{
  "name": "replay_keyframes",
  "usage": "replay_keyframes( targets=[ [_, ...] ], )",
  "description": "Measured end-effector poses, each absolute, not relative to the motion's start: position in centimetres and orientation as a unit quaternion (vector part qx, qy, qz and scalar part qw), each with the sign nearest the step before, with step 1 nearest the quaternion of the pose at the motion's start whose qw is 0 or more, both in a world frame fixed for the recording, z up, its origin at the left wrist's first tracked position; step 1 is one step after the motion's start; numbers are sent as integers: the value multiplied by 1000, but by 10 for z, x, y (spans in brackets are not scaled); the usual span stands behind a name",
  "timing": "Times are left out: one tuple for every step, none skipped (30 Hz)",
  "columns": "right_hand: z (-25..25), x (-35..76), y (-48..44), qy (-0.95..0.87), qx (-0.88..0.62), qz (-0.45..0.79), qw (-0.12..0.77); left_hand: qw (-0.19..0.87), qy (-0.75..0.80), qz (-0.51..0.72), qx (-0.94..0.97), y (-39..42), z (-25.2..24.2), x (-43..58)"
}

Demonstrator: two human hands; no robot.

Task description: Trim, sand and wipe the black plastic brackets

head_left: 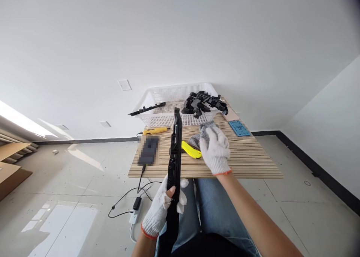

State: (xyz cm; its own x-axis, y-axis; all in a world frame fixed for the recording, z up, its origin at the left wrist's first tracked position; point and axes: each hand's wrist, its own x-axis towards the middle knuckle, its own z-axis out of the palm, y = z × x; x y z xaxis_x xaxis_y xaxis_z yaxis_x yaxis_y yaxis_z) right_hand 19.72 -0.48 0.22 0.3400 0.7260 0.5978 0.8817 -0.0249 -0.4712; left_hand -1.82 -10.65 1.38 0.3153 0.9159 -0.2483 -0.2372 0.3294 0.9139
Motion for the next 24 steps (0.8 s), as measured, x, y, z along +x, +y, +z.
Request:
replay_keyframes(
  targets=[
    [-5,206,2,-544,-748,-89,369,709,414,415,391,-105,12,-18],
    [-12,212,8,-533,-772,-85,336,714,412,424,375,-102,11,-17],
    [-19,216,13,-535,-782,-83,309,715,409,438,358,-99,9,-16],
    [-25,216,17,-546,-783,-81,289,714,407,455,344,-96,8,-14],
    [-30,214,20,-561,-777,-78,275,709,406,472,331,-93,8,-12],
    [-34,210,23,-582,-765,-71,266,703,406,488,321,-90,8,-9],
    [-37,206,26,-606,-749,-61,260,697,407,500,316,-88,10,-7],
    [-38,201,29,-632,-730,-48,256,692,405,508,314,-86,11,-5],
    [-37,198,32,-658,-708,-35,254,690,401,513,316,-85,13,-3],
    [-35,196,35,-681,-686,-24,255,689,397,516,319,-83,15,-2],
    [-33,196,38,-696,-669,-18,259,688,393,518,323,-82,16,-1],
    [-29,199,41,-699,-662,-17,268,687,390,520,325,-80,17,0],
    [-26,203,44,-689,-669,-20,280,687,388,522,325,-78,16,0],
    [-22,209,46,-666,-686,-24,293,686,385,525,324,-75,15,0],
    [-20,217,48,-630,-714,-24,304,686,381,531,321,-72,14,-1],
    [-18,224,49,-590,-746,-20,307,686,376,537,316,-68,12,-1],
    [-17,232,50,-555,-775,-13,303,687,371,544,308,-63,10,-1],
    [-17,238,49,-524,-800,-5,292,687,369,550,299,-59,8,-1],
    [-18,244,49,-502,-819,4,277,686,369,556,289,-54,6,0],
    [-20,248,48,-489,-832,14,261,687,371,559,281,-49,4,1],
    [-21,252,47,-483,-840,25,247,687,374,560,274,-45,2,2],
    [-21,254,46,-480,-843,35,238,688,376,560,268,-41,1,3],
    [-21,256,46,-480,-844,46,236,690,376,559,265,-38,-1,3],
    [-20,256,46,-476,-844,57,240,693,374,557,264,-35,-3,4]
  ],
)
